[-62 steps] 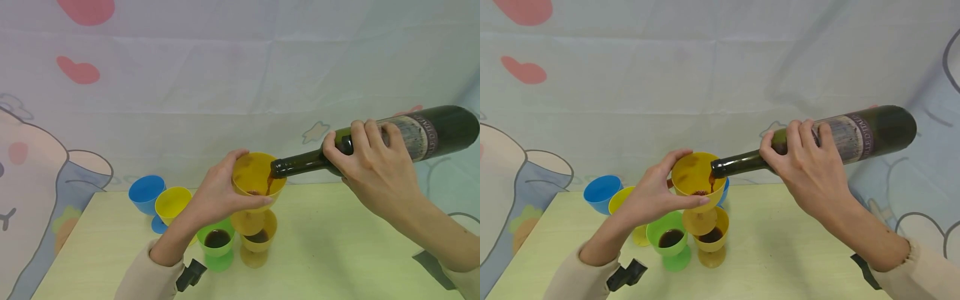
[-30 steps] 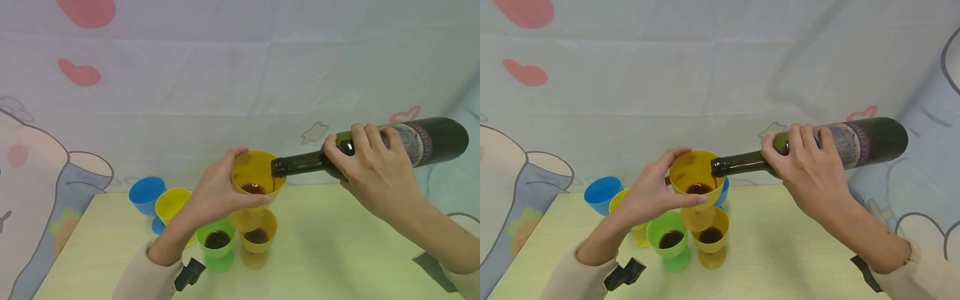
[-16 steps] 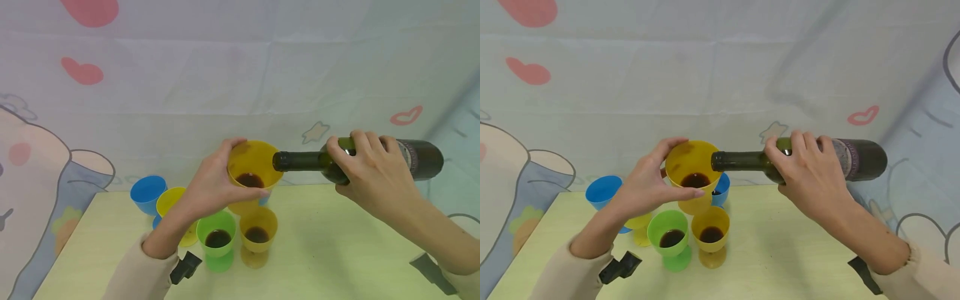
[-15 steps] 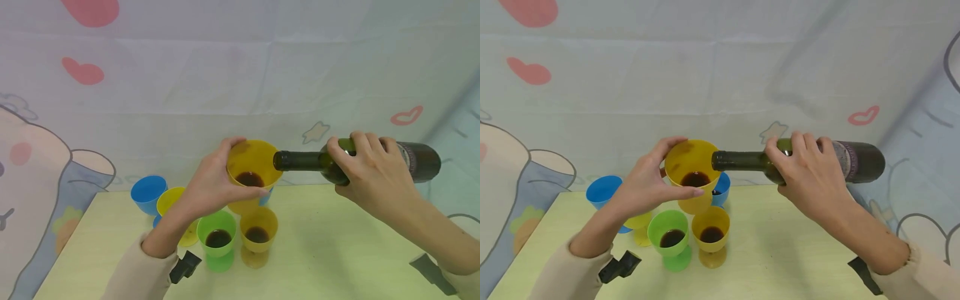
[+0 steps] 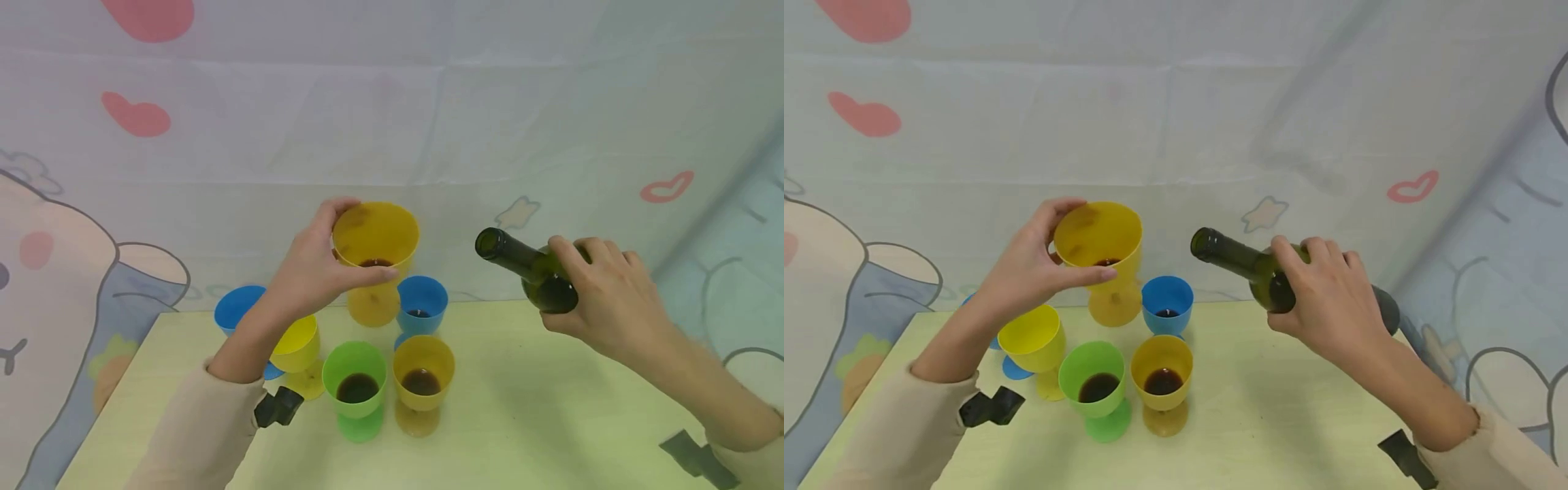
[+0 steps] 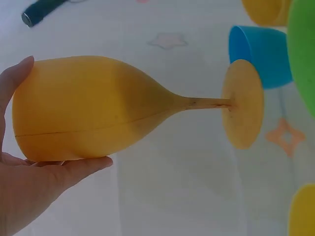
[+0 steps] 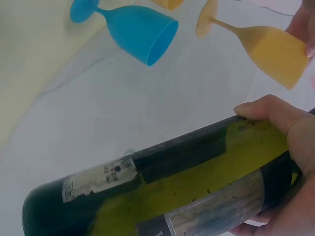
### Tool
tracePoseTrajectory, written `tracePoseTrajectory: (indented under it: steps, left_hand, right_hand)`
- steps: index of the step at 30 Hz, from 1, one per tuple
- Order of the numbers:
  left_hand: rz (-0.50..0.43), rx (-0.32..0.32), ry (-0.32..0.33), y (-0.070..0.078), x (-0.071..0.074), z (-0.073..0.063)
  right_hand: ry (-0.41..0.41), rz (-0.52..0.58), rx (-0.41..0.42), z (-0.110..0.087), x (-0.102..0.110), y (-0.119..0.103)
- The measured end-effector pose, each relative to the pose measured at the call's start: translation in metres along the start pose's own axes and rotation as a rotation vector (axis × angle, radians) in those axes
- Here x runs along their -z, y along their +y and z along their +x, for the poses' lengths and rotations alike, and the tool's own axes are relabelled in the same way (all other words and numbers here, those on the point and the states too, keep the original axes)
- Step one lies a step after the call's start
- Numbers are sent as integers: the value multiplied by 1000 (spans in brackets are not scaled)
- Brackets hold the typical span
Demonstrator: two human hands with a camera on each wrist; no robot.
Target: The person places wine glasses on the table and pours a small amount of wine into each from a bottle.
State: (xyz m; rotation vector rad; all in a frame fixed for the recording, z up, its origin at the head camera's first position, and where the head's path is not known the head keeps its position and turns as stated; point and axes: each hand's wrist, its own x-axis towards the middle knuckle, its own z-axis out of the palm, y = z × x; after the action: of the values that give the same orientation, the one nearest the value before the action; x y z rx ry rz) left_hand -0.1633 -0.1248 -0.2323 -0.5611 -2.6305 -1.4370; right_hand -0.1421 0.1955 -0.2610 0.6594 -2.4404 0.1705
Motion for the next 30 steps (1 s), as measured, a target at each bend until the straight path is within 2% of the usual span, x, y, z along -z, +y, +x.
tracePoseTrajectory:
  steps: [6, 9, 14, 20, 25, 30]
  left_hand:
    - [1, 47, 50, -28, 4, 12]
    - [-5, 83, 71, -43, 2, 15]
    - [10, 152, 91, -69, -5, 19]
    - [-11, 224, 103, -95, -18, 18]
    - [-15, 260, 90, -112, -30, 16]
    - [-3, 289, 69, -124, -40, 12]
  right_hand:
    - [-54, 141, -167, -15, -12, 7]
    - [-88, 234, -255, -26, -18, 13]
    - [-114, 376, -352, -43, -32, 22]
    - [-146, 447, -465, -61, -51, 28]
    - [-128, 479, -542, -74, -66, 33]
    - [-144, 503, -628, -83, -77, 37]
